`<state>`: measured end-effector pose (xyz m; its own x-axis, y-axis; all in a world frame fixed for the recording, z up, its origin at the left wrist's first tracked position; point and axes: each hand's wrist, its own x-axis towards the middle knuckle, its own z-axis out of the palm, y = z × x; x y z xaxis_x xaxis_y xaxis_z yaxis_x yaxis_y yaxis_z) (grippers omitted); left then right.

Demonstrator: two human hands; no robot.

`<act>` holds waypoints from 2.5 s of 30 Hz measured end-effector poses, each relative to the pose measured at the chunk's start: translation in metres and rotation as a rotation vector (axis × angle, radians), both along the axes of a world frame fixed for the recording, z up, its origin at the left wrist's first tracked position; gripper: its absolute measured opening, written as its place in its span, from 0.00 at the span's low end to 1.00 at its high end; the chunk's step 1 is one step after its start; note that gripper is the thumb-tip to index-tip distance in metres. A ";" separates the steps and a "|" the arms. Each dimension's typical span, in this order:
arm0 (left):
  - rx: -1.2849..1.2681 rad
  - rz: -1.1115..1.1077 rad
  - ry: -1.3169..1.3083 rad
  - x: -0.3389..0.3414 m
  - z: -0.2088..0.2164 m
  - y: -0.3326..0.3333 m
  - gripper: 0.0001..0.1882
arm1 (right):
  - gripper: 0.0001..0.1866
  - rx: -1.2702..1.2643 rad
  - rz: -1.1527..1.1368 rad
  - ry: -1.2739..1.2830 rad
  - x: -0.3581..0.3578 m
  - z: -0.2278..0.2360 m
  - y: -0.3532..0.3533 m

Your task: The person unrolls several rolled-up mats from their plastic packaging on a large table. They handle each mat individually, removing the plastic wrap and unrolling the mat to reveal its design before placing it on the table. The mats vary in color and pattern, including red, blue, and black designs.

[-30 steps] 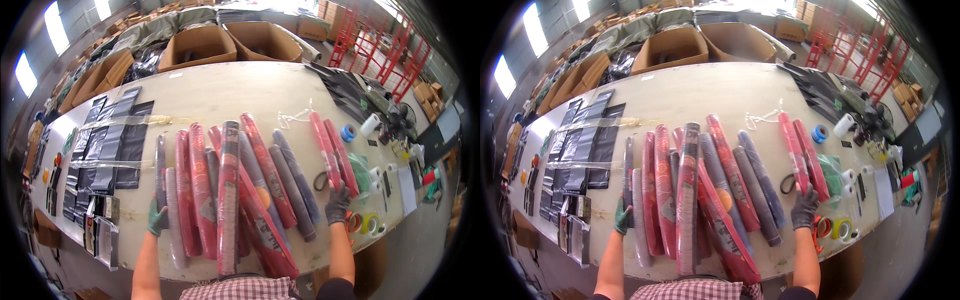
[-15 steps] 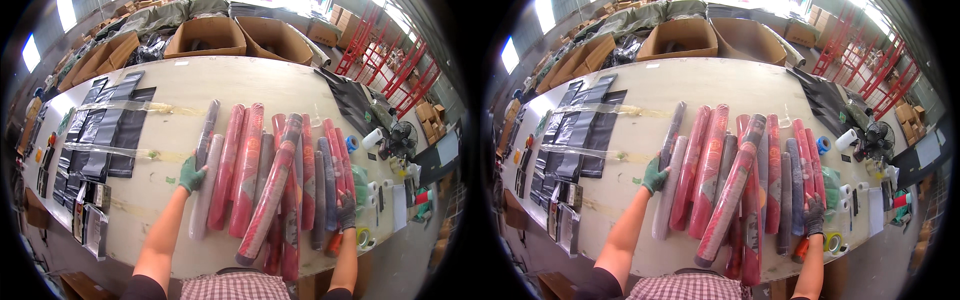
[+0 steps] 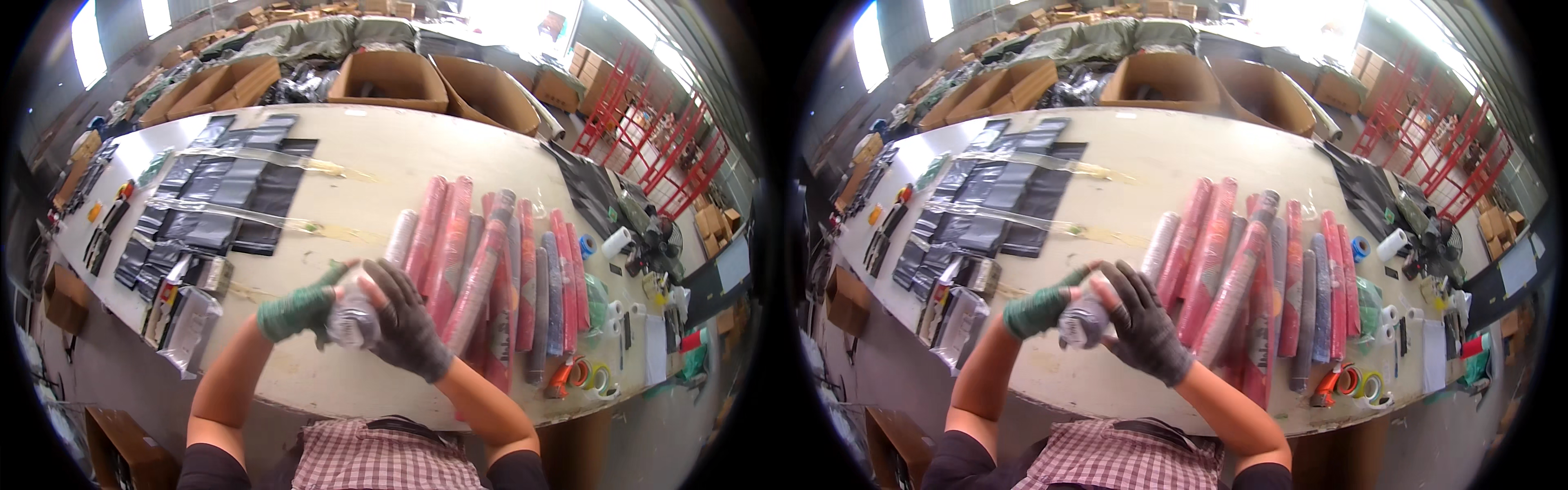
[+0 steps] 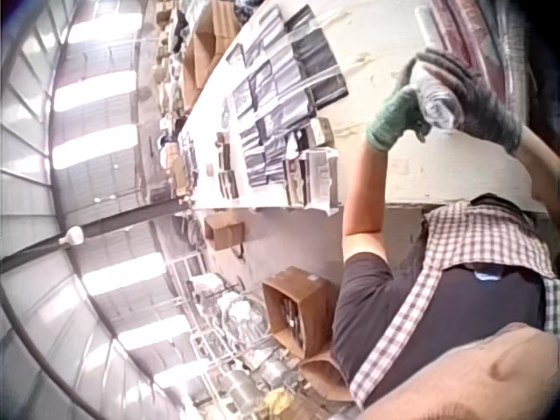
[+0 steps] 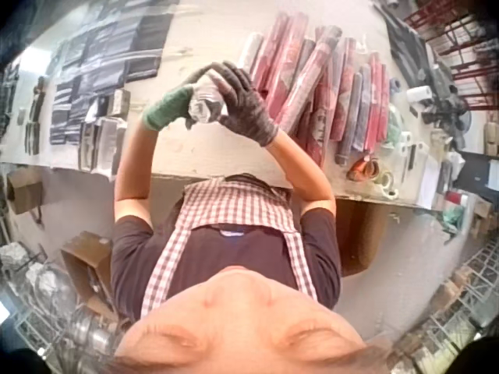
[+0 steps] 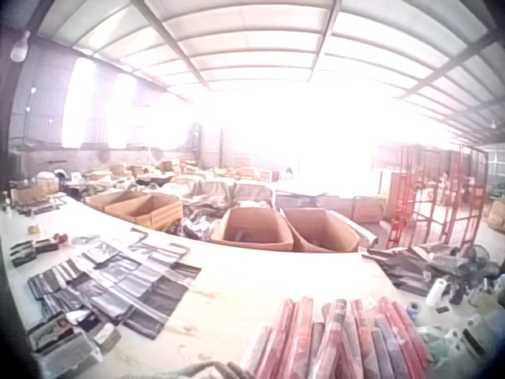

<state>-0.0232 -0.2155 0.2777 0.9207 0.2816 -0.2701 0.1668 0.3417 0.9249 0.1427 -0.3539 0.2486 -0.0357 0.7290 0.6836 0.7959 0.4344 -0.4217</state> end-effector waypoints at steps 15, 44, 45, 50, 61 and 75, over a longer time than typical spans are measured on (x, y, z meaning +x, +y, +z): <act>1.001 0.645 -0.303 -0.130 0.009 -0.019 0.72 | 0.27 -0.156 0.186 0.914 -0.144 0.041 0.067; 1.242 0.628 -0.544 -0.092 0.004 -0.008 0.32 | 0.27 -0.205 0.173 0.392 -0.102 0.019 0.029; 1.185 0.734 -0.570 -0.091 0.001 -0.009 0.26 | 0.29 -0.217 0.174 0.409 -0.104 0.015 0.034; 1.387 0.692 -0.592 -0.114 0.005 -0.019 0.23 | 0.34 -0.120 0.177 0.368 -0.137 0.034 0.022; 1.279 0.609 -0.759 -0.133 -0.001 -0.012 0.22 | 0.35 -0.229 0.409 0.364 -0.139 0.038 0.036; 1.117 0.333 -0.692 -0.160 0.029 0.009 0.17 | 0.28 0.069 0.329 0.280 -0.159 0.046 0.039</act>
